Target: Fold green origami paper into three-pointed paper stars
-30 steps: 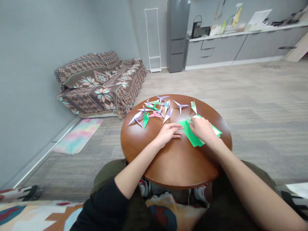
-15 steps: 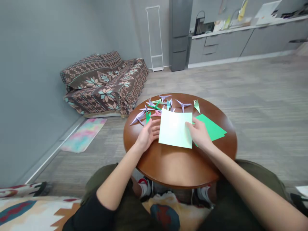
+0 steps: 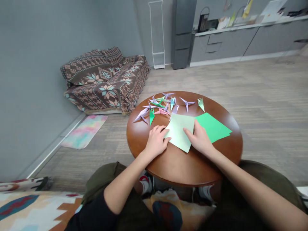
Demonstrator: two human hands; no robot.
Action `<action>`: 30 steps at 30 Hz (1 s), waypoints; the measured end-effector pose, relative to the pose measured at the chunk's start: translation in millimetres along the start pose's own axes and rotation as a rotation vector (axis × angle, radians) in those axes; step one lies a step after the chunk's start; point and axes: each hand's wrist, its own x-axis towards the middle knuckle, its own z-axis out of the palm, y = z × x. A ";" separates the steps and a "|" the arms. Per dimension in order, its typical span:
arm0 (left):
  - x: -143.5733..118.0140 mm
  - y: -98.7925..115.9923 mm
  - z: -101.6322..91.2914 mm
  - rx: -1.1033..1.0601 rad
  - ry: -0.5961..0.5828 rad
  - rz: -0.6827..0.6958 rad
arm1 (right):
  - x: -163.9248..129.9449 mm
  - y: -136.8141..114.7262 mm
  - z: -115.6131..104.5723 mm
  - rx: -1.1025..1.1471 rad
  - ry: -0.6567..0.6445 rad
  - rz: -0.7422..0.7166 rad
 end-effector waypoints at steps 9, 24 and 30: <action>22.3 -23.0 -6.1 -0.490 0.053 -0.027 | -26.1 13.6 1.5 -0.279 -0.202 -0.413; 0.0 -1.1 -4.3 -0.102 -0.023 0.010 | -34.4 17.7 5.6 -0.579 -0.173 -0.535; 8.2 -8.3 -3.5 0.229 -0.065 0.086 | -37.1 12.9 5.6 -0.638 -0.368 -0.643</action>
